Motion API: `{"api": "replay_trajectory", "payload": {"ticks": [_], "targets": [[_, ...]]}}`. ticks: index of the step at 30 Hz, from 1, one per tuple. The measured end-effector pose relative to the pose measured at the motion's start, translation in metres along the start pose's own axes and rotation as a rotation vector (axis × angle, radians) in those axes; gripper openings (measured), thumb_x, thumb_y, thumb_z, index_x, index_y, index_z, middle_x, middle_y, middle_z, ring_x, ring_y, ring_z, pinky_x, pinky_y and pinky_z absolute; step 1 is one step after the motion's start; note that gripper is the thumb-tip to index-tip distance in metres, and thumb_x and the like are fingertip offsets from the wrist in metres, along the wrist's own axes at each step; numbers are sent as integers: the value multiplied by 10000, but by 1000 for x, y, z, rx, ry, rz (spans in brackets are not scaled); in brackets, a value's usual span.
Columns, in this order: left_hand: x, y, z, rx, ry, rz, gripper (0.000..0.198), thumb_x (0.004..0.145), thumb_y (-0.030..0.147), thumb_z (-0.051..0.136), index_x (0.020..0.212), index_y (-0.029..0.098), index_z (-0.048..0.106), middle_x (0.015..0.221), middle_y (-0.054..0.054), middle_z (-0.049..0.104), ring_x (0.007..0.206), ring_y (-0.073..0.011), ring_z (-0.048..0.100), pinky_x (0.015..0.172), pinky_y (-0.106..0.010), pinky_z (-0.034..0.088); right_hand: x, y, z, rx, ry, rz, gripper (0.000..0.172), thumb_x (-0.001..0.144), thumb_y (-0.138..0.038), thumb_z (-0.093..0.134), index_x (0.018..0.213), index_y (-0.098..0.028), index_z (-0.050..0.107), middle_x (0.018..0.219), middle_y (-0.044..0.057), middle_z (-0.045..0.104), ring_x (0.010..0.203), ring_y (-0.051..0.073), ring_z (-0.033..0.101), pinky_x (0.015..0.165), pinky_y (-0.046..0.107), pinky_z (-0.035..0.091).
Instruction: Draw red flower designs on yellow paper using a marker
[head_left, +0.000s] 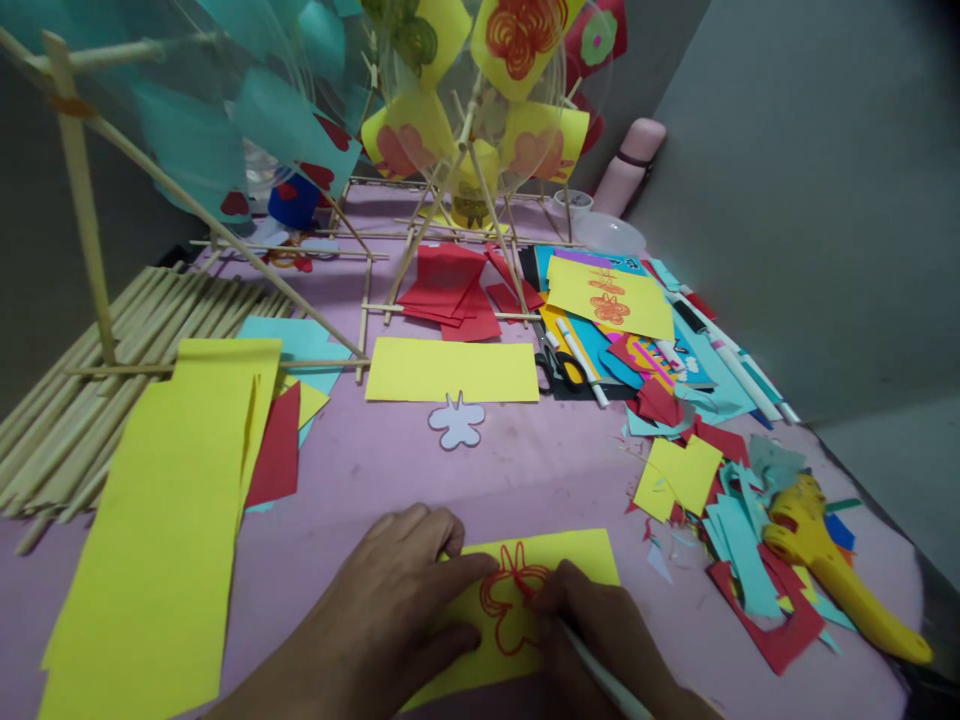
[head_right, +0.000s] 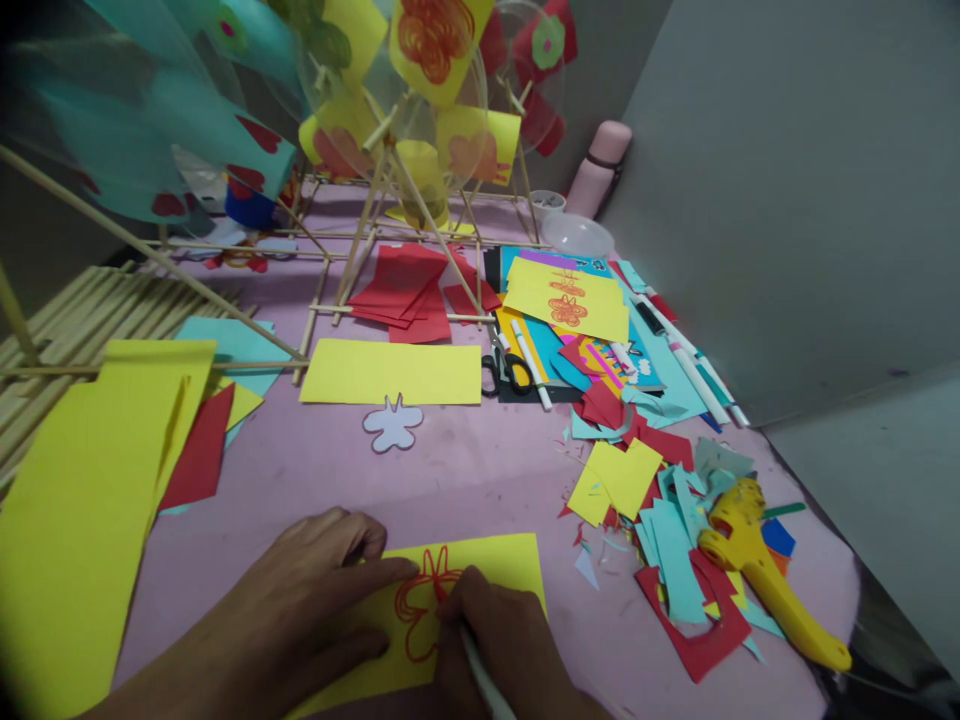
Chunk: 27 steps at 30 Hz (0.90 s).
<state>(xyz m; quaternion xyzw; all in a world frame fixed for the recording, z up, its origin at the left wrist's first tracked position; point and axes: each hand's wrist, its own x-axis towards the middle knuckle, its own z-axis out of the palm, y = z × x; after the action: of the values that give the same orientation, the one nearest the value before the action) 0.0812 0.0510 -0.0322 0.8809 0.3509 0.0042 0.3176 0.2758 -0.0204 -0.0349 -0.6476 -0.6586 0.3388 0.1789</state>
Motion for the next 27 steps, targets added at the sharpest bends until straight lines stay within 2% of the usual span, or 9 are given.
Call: {"api": "replay_trajectory", "payload": {"ticks": [8,16,21,27], "targets": [[-1,3,-3,-13,-14,-8,295,757,208,631,1024,326,588,929,6,503,831,-203,435,679,-316,283,0,-1,1,-10,23,-51,141,695,-97,434,654,-226,474,600,-6,697,505,146,649,465,177,425],[0,3,-4,-11,-51,-26,265,762,222,631,1008,310,585,932,2,503,837,-208,432,682,-325,285,2,-4,0,-93,-12,-86,153,686,-76,442,671,-205,521,591,11,699,471,149,647,466,192,429],[1,3,-3,-5,-43,-25,300,758,219,630,1033,328,583,946,-3,499,852,-218,441,691,-329,293,2,-2,2,-75,-20,-82,160,671,-61,458,661,-212,511,620,7,717,524,160,678,502,182,461],[-1,1,0,-14,9,6,238,787,239,613,1012,312,581,935,0,505,839,-204,441,686,-320,297,1,5,6,-35,1,-148,155,658,-76,468,695,-212,534,645,-9,720,536,149,678,517,173,469]]}}
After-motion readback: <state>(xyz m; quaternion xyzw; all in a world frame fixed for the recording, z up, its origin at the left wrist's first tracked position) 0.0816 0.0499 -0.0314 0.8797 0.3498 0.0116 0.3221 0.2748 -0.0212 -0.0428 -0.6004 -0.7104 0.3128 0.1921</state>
